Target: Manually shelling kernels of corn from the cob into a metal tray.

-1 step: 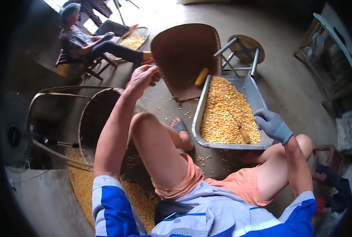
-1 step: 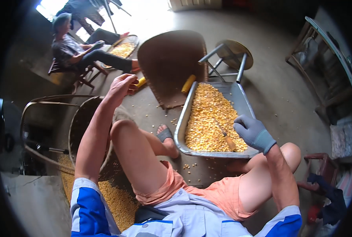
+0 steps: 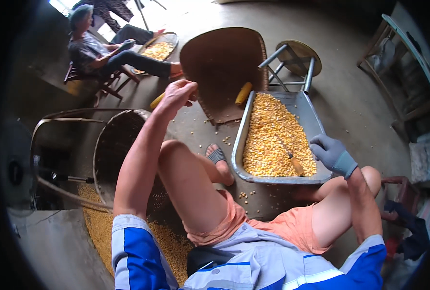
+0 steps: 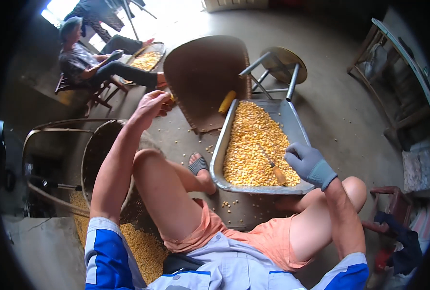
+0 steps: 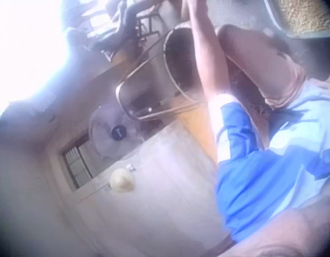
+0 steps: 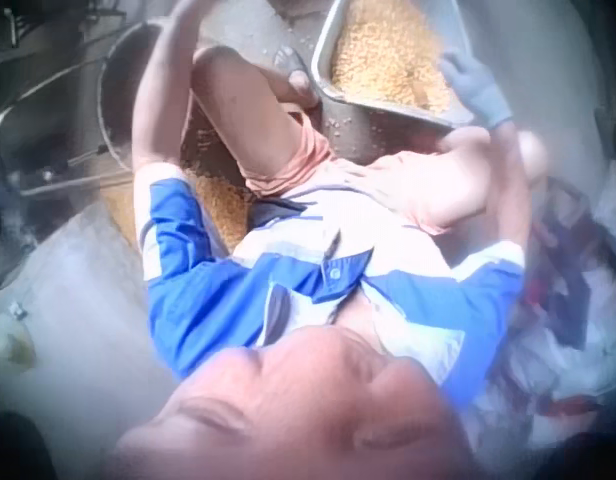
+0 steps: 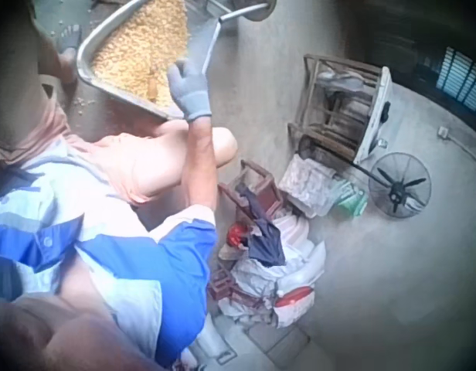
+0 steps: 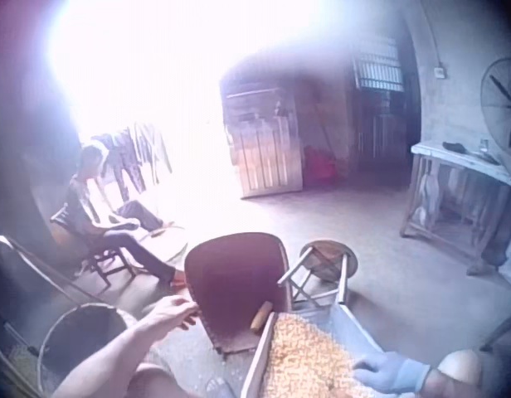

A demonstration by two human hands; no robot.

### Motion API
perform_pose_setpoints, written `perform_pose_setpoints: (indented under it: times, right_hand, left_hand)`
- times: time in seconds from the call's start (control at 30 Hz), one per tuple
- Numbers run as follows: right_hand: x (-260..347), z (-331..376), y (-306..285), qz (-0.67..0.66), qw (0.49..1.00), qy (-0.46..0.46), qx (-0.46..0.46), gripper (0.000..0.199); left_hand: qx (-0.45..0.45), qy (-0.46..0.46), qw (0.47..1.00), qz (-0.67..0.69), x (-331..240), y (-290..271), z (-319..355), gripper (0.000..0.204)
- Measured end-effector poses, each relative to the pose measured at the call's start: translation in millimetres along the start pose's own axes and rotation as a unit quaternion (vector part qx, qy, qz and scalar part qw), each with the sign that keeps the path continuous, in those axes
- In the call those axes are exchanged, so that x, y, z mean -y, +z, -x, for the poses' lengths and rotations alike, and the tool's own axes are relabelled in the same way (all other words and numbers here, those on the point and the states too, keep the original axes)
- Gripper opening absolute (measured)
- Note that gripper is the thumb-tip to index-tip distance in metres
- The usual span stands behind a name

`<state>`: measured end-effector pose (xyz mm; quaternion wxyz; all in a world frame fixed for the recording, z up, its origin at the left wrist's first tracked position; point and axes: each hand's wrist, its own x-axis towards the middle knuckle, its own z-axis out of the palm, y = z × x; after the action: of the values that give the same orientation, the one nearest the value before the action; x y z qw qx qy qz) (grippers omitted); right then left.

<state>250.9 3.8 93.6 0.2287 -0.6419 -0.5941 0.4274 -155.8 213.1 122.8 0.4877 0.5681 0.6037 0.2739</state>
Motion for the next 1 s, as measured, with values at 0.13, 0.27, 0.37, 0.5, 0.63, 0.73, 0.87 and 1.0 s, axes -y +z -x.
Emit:
perform_pose_setpoints:
  times: [0.13,0.27,0.37,0.5,0.63,0.73,0.87,1.0]
  right_hand:
    - [-34.3,-2.8,-6.3,0.14,0.99,-0.031,0.006,0.023]
    - [-31.4,-8.8,5.5,0.218,0.964,-0.141,0.049,0.027]
    - [-10.0,-15.1,3.5,0.205,0.971,-0.06,0.103,0.03]
    - [-9.6,-18.2,-7.9,0.177,0.974,-0.085,0.116,0.031]
    - [-5.6,-37.0,-16.9,0.182,0.968,-0.067,0.162,0.036]
    - [-9.2,-47.3,-20.6,0.174,0.968,-0.069,0.164,0.035]
    - [-11.9,-55.6,-23.4,0.151,0.975,-0.043,0.158,0.036]
    - [-12.0,-56.0,-18.3,0.153,0.976,-0.029,0.155,0.036]
  left_hand:
    - [0.111,-0.023,0.966,-0.234,26.4,70.0,-78.9,0.03]
    - [0.086,0.022,0.901,-0.425,78.1,106.4,-142.0,0.03]
    - [0.037,0.015,0.907,-0.419,124.4,134.5,-172.2,0.028]
    - [0.05,-0.037,0.89,-0.452,168.5,169.1,-195.1,0.035]
    - [0.031,-0.046,0.907,-0.418,203.3,196.1,-216.3,0.045]
    - [0.007,-0.053,0.918,-0.393,213.4,210.8,-233.4,0.046]
    - [0.012,-0.092,0.932,-0.351,223.8,224.1,-251.2,0.046]
    - [0.008,-0.106,0.94,-0.323,230.7,233.3,-256.5,0.041]
